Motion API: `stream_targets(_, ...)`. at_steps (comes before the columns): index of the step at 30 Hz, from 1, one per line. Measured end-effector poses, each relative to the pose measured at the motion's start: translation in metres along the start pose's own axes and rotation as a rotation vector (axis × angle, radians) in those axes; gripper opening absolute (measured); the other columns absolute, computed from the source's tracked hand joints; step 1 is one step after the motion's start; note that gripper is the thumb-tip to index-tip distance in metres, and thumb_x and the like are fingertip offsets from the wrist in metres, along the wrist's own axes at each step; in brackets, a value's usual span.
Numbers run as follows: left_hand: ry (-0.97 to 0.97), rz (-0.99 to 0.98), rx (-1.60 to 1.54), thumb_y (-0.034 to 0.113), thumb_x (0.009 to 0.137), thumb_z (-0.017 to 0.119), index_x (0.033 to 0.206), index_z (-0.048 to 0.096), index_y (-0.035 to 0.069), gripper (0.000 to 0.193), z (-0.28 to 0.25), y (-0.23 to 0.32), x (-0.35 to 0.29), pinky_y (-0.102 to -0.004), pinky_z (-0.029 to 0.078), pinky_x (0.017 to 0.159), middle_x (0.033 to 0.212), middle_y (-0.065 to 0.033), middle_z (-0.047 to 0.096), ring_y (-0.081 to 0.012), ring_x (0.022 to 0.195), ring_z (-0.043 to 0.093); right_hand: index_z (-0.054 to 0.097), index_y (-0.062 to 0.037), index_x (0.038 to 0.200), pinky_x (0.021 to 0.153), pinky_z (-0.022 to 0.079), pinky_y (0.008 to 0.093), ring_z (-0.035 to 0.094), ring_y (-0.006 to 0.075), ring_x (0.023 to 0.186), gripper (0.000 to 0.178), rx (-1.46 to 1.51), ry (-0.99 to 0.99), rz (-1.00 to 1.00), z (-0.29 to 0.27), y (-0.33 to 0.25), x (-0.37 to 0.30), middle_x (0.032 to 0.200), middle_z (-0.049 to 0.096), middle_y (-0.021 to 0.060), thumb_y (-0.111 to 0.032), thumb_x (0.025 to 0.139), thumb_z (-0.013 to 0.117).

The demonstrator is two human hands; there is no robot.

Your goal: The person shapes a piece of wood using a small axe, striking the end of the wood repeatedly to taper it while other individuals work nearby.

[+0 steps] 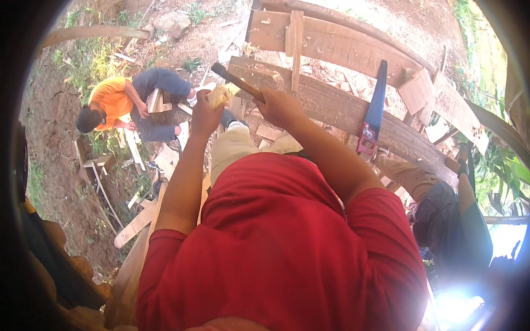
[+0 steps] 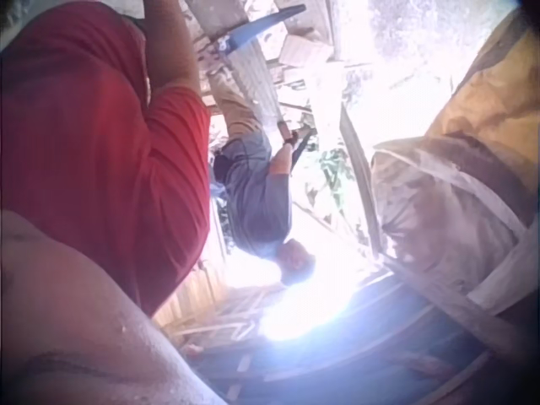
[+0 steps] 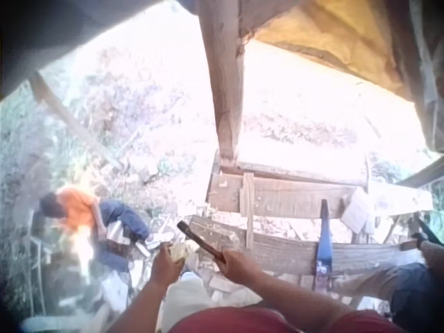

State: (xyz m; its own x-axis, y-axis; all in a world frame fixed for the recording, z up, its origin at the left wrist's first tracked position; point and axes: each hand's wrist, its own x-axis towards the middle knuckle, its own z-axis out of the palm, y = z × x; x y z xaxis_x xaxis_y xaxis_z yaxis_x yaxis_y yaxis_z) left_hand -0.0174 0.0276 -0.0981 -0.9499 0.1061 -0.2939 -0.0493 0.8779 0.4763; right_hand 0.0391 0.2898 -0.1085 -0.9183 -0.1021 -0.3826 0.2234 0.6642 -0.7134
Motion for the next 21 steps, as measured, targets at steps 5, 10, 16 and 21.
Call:
stream_targets(5, 0.0, -0.027, -0.016, 0.028, 0.092, 0.083, 0.138, 0.045, 0.007, 0.063, 0.0, 0.002, 0.001, -0.054, 0.056, 0.093, 0.122, -0.0273, 0.072, -0.0473, 0.111, 0.071, 0.065, -0.0083, 0.111, 0.079, 0.055, 0.0583, 0.072, 0.0468, 0.092, 0.03, -0.03, -0.038, 0.061, 0.003, 0.007, 0.004, 0.099, 0.076, 0.0218, -0.037, 0.104, 0.065)
stream_targets(10, 0.001, 0.003, 0.016, 0.027, 0.091, 0.083, 0.138, 0.045, 0.007, 0.063, -0.001, 0.006, 0.007, -0.0541, 0.056, 0.093, 0.121, -0.0276, 0.072, -0.0477, 0.11, 0.071, 0.066, -0.0079, 0.11, 0.081, 0.055, 0.0581, 0.072, 0.0469, 0.092, 0.032, 0.049, 0.002, -0.027, 0.001, 0.014, 0.009, 0.099, 0.076, 0.0213, -0.039, 0.103, 0.067)
stream_targets(16, -0.021, 0.024, 0.015, 0.025, 0.091, 0.083, 0.137, 0.046, 0.006, 0.063, -0.002, 0.002, 0.0, -0.0543, 0.055, 0.094, 0.121, -0.028, 0.071, -0.0484, 0.11, 0.07, 0.067, -0.0082, 0.106, 0.079, 0.055, 0.0581, 0.072, 0.0462, 0.091, 0.03, 0.016, 0.008, -0.08, 0.006, 0.012, 0.007, 0.097, 0.076, 0.021, -0.038, 0.103, 0.067)
stream_targets(21, -0.017, -0.039, 0.009, 0.023, 0.09, 0.084, 0.137, 0.046, 0.006, 0.062, -0.006, 0.006, 0.0, -0.054, 0.055, 0.094, 0.12, -0.0281, 0.071, -0.0486, 0.111, 0.07, 0.066, -0.0075, 0.109, 0.08, 0.055, 0.0578, 0.072, 0.046, 0.091, 0.031, 0.022, 0.011, -0.032, 0.009, 0.015, 0.007, 0.096, 0.075, 0.0212, -0.038, 0.104, 0.066)
